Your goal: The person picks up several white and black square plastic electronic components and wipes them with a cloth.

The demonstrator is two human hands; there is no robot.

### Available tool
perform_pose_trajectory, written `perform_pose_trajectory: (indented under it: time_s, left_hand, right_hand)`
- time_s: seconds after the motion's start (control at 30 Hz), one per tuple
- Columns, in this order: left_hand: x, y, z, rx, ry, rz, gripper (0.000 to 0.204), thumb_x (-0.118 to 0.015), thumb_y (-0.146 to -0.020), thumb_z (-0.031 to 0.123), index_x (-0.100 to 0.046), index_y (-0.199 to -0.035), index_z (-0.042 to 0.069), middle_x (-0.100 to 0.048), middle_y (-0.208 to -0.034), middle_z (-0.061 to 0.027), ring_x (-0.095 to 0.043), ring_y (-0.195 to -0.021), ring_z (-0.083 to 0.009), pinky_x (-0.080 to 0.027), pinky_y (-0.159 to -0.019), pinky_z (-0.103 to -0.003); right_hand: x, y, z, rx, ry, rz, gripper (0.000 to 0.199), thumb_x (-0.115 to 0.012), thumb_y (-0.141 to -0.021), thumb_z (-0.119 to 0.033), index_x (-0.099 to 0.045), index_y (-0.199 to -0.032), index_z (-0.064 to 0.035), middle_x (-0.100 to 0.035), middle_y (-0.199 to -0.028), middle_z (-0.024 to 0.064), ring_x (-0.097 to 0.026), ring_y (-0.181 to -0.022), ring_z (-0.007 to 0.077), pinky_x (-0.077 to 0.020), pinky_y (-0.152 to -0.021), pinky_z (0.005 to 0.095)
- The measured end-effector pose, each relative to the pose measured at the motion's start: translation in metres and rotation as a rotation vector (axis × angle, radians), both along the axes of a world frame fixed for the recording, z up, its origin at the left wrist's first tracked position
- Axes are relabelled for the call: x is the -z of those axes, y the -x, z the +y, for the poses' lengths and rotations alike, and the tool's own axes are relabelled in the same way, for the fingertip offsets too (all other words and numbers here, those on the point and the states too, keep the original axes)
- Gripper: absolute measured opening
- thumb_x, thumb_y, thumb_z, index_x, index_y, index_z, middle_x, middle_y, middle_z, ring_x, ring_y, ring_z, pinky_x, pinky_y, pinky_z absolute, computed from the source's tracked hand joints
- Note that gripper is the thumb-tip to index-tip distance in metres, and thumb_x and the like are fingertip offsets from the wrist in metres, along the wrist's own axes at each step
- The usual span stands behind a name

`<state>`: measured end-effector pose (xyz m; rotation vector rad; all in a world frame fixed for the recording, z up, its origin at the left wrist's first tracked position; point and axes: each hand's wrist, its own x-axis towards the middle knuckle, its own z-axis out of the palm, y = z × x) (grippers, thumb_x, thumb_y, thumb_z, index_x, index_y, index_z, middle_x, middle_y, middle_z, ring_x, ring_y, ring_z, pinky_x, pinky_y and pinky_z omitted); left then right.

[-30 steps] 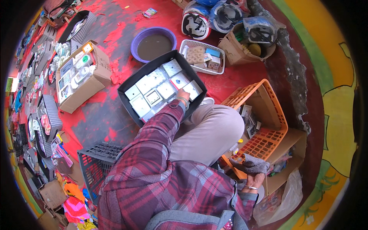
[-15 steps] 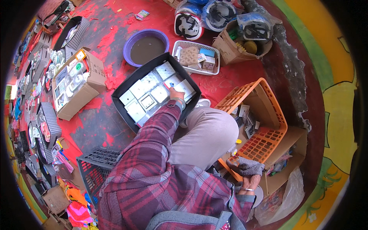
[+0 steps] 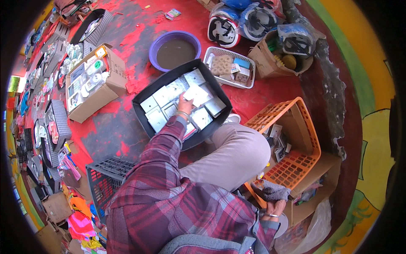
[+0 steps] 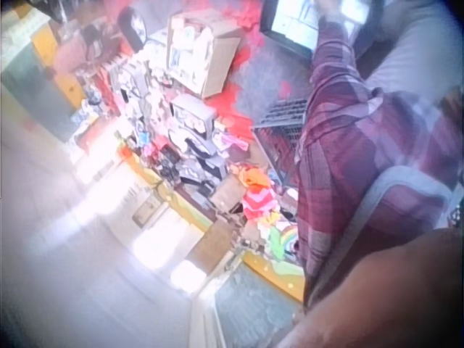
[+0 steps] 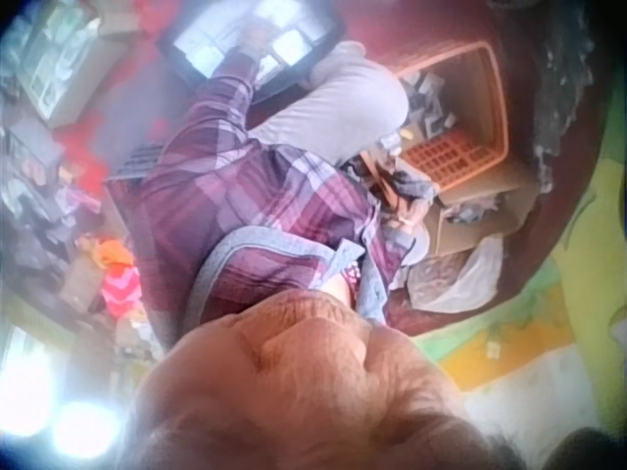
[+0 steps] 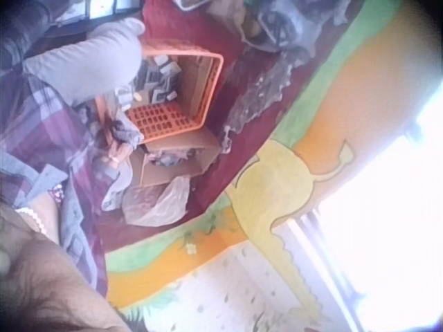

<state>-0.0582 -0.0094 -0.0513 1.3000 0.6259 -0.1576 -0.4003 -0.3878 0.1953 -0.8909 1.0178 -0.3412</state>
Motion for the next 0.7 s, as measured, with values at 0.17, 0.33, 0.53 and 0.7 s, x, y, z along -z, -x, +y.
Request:
perform_pose_trajectory:
  time_s: [0.17,0.33,0.53,0.7]
  left_hand:
    - [0.001,-0.038,0.072,0.042,-0.229,0.02,0.052,-0.057,-0.085,-0.002,-0.036,-0.131,0.011,-0.06,-0.104,-0.0111,-0.064,-0.079,-0.0186,-0.052,-0.055,-0.027]
    - [0.005,-0.057,0.089,0.128,-0.896,0.119,0.064,-0.065,-0.08,0.007,-0.037,-0.136,0.012,-0.055,-0.114,-0.021,-0.059,-0.099,-0.0358,-0.049,-0.082,-0.038]
    - [-0.025,-0.042,0.059,0.259,-1.135,0.177,0.059,-0.069,-0.077,0.015,-0.045,-0.13,0.006,-0.045,-0.126,-0.0229,-0.047,-0.117,-0.038,-0.041,-0.097,-0.041]
    - [-0.001,-0.028,0.061,0.489,-1.279,0.025,0.061,-0.055,-0.08,0.004,-0.038,-0.138,0.011,-0.028,-0.144,-0.0231,-0.027,-0.133,-0.0392,-0.027,-0.11,-0.039]
  right_hand:
    - [0.007,0.0,-0.004,-0.058,-0.019,-0.028,0.017,-0.052,-0.093,-0.022,-0.056,-0.093,-0.005,-0.063,-0.088,0.0087,-0.062,-0.079,0.0257,-0.0541,-0.072,0.0405]
    - [0.0,-0.016,0.008,-0.02,-0.018,0.02,0.02,-0.05,-0.094,-0.024,-0.055,-0.096,-0.0046,-0.062,-0.09,0.0091,-0.062,-0.081,0.0261,-0.0537,-0.073,0.0403]
    - [0.005,-0.011,0.001,-0.011,-0.009,0.097,0.025,-0.053,-0.093,-0.027,-0.055,-0.102,-0.0037,-0.063,-0.096,0.0095,-0.063,-0.087,0.0269,-0.0532,-0.078,0.0418]
    - [0.004,-0.011,-0.002,-0.025,0.008,0.077,0.025,-0.052,-0.093,-0.027,-0.055,-0.103,-0.0037,-0.063,-0.098,0.0094,-0.063,-0.088,0.0266,-0.0531,-0.079,0.0416]
